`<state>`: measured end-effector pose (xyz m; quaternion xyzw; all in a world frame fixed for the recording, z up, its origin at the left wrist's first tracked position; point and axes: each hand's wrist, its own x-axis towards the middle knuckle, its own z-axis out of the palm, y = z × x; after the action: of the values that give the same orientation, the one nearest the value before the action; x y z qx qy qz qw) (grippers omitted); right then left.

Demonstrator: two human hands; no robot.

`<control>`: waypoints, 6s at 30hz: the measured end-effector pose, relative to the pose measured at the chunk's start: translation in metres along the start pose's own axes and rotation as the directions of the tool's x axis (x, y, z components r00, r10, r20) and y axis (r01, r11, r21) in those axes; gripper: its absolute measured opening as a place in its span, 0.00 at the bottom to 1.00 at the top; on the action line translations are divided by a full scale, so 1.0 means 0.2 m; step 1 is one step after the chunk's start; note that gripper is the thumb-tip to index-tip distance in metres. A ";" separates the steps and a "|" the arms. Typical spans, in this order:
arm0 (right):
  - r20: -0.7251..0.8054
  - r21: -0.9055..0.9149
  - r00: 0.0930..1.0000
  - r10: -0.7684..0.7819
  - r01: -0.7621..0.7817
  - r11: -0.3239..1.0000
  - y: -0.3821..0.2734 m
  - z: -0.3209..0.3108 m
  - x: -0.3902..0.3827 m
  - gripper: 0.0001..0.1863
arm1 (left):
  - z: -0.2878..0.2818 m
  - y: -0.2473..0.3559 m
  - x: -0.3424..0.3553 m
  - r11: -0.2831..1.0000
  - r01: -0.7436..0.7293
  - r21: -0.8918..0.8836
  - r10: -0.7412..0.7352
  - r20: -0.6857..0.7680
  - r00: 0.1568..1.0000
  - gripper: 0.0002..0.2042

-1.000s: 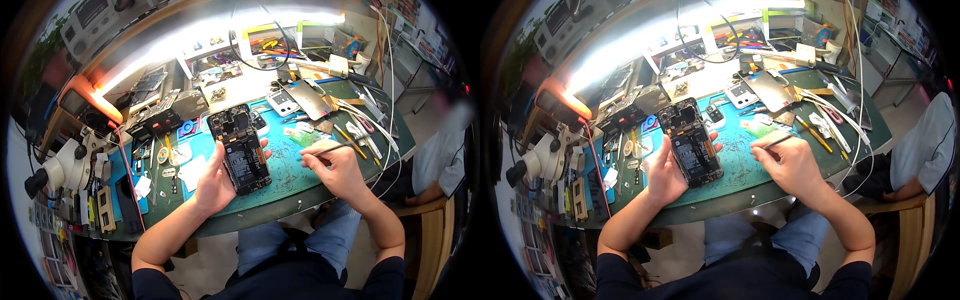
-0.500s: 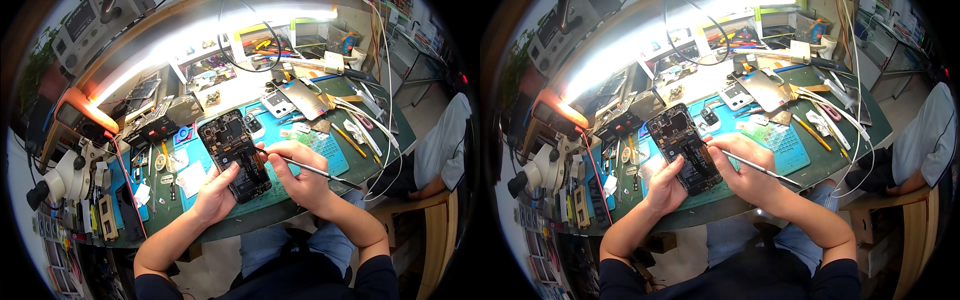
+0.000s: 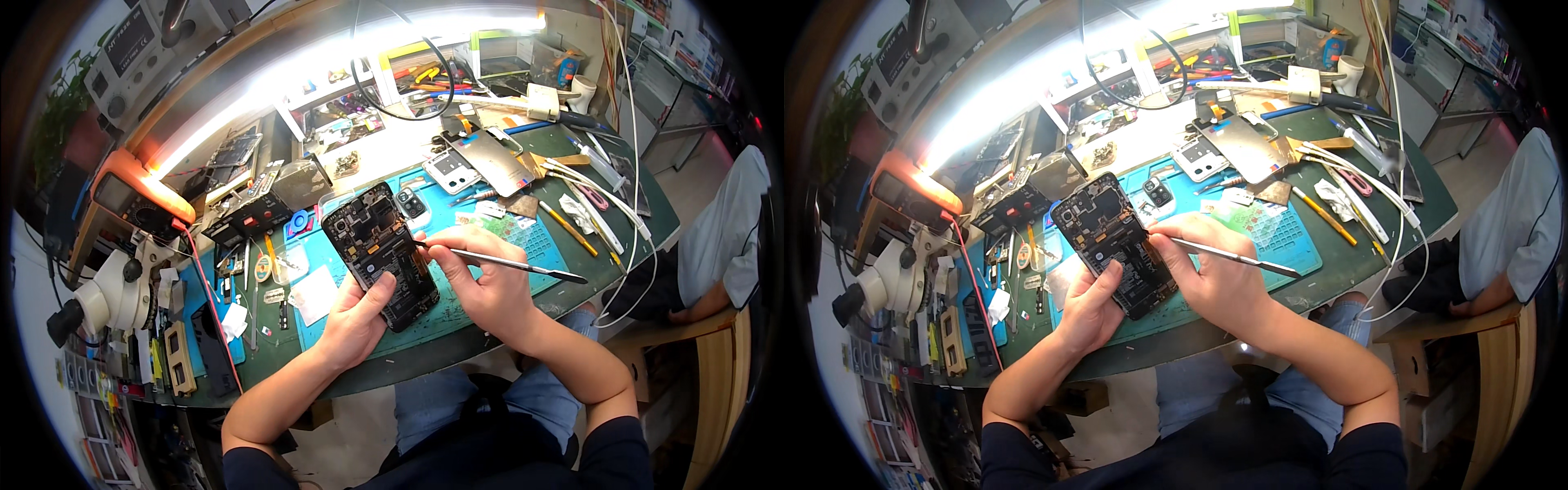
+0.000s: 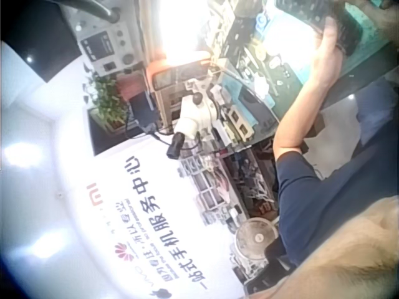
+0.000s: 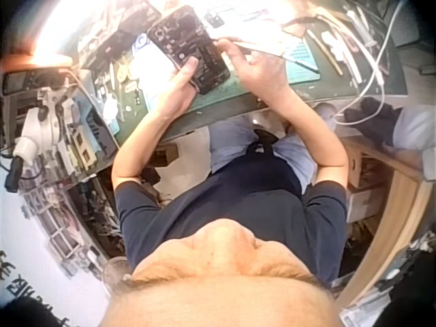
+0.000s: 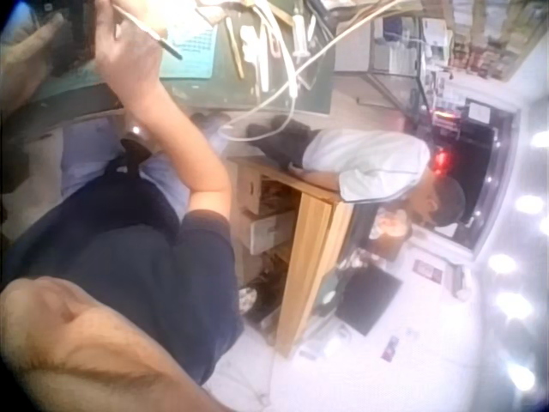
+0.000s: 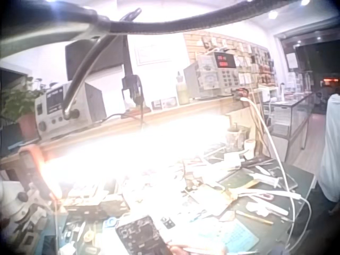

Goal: The person tests a smartphone's touchscreen and dialer, then disassembles it using a screwdriver and spudger to remove the battery. They then handle a second phone, scanning a QR code on its screen, and finally use a soldering iron on the back of a phone casing.

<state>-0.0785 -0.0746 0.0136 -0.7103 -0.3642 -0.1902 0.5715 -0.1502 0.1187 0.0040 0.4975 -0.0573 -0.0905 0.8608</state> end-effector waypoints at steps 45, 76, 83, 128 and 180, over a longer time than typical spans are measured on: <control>0.138 0.520 0.927 0.348 -0.367 0.771 0.03 -0.04 -0.04 0.09 | -0.15 0.00 0.04 0.989 -0.056 0.135 0.043 0.094 0.995 0.27; -0.072 0.039 0.957 -0.282 0.285 0.958 -0.26 0.03 -0.23 0.16 | 0.29 -0.07 -0.20 0.439 -0.210 0.874 0.654 -0.150 0.741 0.61; -0.106 -0.005 0.957 -0.270 0.271 0.963 -0.28 0.07 -0.27 0.15 | 0.30 -0.05 -0.21 0.414 -0.137 0.900 0.624 -0.171 0.762 0.62; -0.116 0.310 0.983 0.143 -0.101 0.945 -0.07 0.01 -0.12 0.11 | 0.14 0.05 -0.07 0.820 -0.110 0.562 0.282 -0.228 0.932 0.19; 0.707 -0.118 0.666 -0.238 0.443 0.889 0.06 -0.11 0.03 0.06 | 0.03 0.03 -0.06 0.851 0.139 0.507 -0.068 -0.156 0.985 0.22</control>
<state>-0.0624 -0.0949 0.0156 -0.7214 -0.6427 -0.0734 0.2474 -0.1628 0.1187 0.0131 0.7170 0.0045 -0.0852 0.6918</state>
